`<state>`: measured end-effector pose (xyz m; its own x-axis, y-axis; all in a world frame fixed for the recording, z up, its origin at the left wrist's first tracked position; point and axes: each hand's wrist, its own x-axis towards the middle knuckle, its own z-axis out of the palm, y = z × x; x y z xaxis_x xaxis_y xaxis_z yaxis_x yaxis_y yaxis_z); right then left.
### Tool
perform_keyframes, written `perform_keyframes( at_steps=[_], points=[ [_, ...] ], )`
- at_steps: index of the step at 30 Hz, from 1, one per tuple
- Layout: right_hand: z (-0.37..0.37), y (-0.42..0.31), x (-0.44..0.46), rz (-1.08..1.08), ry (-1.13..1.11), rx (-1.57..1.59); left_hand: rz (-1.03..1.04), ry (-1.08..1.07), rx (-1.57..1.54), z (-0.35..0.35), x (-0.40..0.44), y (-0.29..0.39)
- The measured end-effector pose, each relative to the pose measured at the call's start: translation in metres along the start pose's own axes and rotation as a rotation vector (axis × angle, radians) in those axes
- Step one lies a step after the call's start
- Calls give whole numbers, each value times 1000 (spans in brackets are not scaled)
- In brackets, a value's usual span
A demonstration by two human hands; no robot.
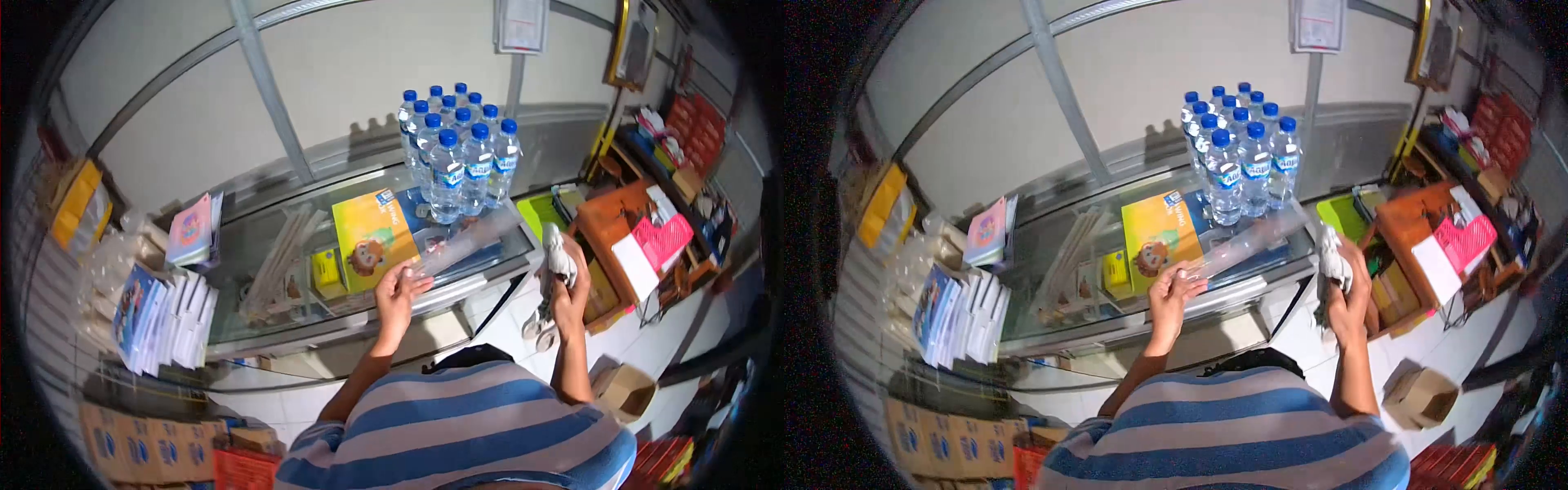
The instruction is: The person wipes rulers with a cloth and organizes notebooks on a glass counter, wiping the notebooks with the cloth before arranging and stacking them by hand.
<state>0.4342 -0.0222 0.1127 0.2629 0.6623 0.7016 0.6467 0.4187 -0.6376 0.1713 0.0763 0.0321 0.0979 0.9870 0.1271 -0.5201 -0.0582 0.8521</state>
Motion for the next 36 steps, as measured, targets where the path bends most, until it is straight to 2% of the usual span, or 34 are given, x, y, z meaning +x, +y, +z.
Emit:
perform_keyframes(
  at_steps=[3,5,7,10,12,14,15,17,23,27,32,33,36],
  points=[
    [-6,16,-5,52,-63,-2,23,49,-25,13,8,-5],
    [-2,23,-3,7,-127,41,199,58,311,7,6,6],
    [7,21,3,107,-109,51,329,81,676,-8,0,22],
    [28,21,18,42,-182,101,373,121,762,-54,-3,58],
    [43,17,22,15,-195,127,722,414,1241,-102,-2,72],
    [62,9,25,-4,-241,152,759,628,1438,-144,-8,96],
    [73,3,25,-16,-276,161,759,639,1447,-158,-14,110],
    [95,-12,25,-37,-345,175,575,806,1837,-181,-26,135],
    [157,-52,6,-177,-522,283,468,696,1889,-266,-28,143],
    [187,-75,-8,-206,-679,329,327,466,1596,-275,-26,163],
    [222,-94,-27,-192,-752,250,489,194,1532,-357,1,132],
    [228,-100,-32,-177,-743,244,487,174,1531,-354,-1,139],
    [247,-119,-47,-287,-762,-238,383,329,1710,-327,-13,168]
  ],
)
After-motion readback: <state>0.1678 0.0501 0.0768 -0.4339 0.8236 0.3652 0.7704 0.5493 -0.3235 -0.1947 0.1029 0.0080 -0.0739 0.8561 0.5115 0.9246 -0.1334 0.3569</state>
